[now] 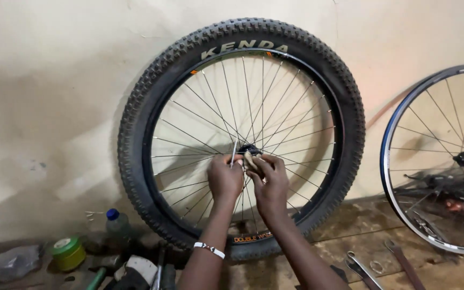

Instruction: The person cleans the bicycle wheel hub with a cloth and then uses a pair of scissors to adjust the spokes. The person works on the hub area, wiping it down and manipulating the spokes with the tool.

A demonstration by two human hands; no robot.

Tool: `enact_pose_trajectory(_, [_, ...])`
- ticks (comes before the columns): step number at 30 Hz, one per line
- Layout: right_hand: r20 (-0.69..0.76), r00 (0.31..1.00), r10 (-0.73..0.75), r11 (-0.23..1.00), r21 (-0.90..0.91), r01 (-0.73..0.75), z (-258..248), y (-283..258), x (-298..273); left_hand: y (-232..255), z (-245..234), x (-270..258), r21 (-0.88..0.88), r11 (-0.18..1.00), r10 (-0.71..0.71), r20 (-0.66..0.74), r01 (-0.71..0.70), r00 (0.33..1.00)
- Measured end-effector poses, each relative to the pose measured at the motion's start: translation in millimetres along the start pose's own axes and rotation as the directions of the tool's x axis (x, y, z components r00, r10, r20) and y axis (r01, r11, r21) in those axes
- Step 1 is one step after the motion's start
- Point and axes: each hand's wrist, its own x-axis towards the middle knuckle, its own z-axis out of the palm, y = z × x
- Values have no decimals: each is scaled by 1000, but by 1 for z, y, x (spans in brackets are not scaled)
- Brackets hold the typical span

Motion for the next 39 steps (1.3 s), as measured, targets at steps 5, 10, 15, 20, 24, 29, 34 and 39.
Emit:
enact_pose_trajectory(5, [-82,991,-109,993,-50,105,16,34,0,4,-16,-6,-40,998,-50,78,53,996])
enact_pose_trajectory(10, [-215,970,-109,991,-99,89,45,45,-1,-11,-9,2,-188,975,-91,139,116,986])
enact_pose_trajectory(15, [-370,928,32,994,-89,-70,56,28,0,0,-24,-4,-204,967,-130,128,155,983])
enact_pose_trajectory(20, [-392,752,530,839,376,-394,52,14,6,4,-25,-1,-110,982,-142,99,153,985])
enact_pose_trajectory(24, [-406,689,600,784,469,-406,40,27,14,10,-24,1,-16,985,-169,53,170,984])
enact_pose_trajectory(29, [-363,923,125,990,99,-95,51,28,-5,5,-27,1,-112,982,-144,69,151,987])
enact_pose_trajectory(34, [-335,931,-148,983,-151,102,51,44,-49,-6,-20,-7,-201,976,-71,55,81,996])
enact_pose_trajectory(39, [-212,975,-73,962,-274,12,53,46,-62,-16,-5,-5,-189,982,-29,-66,16,997])
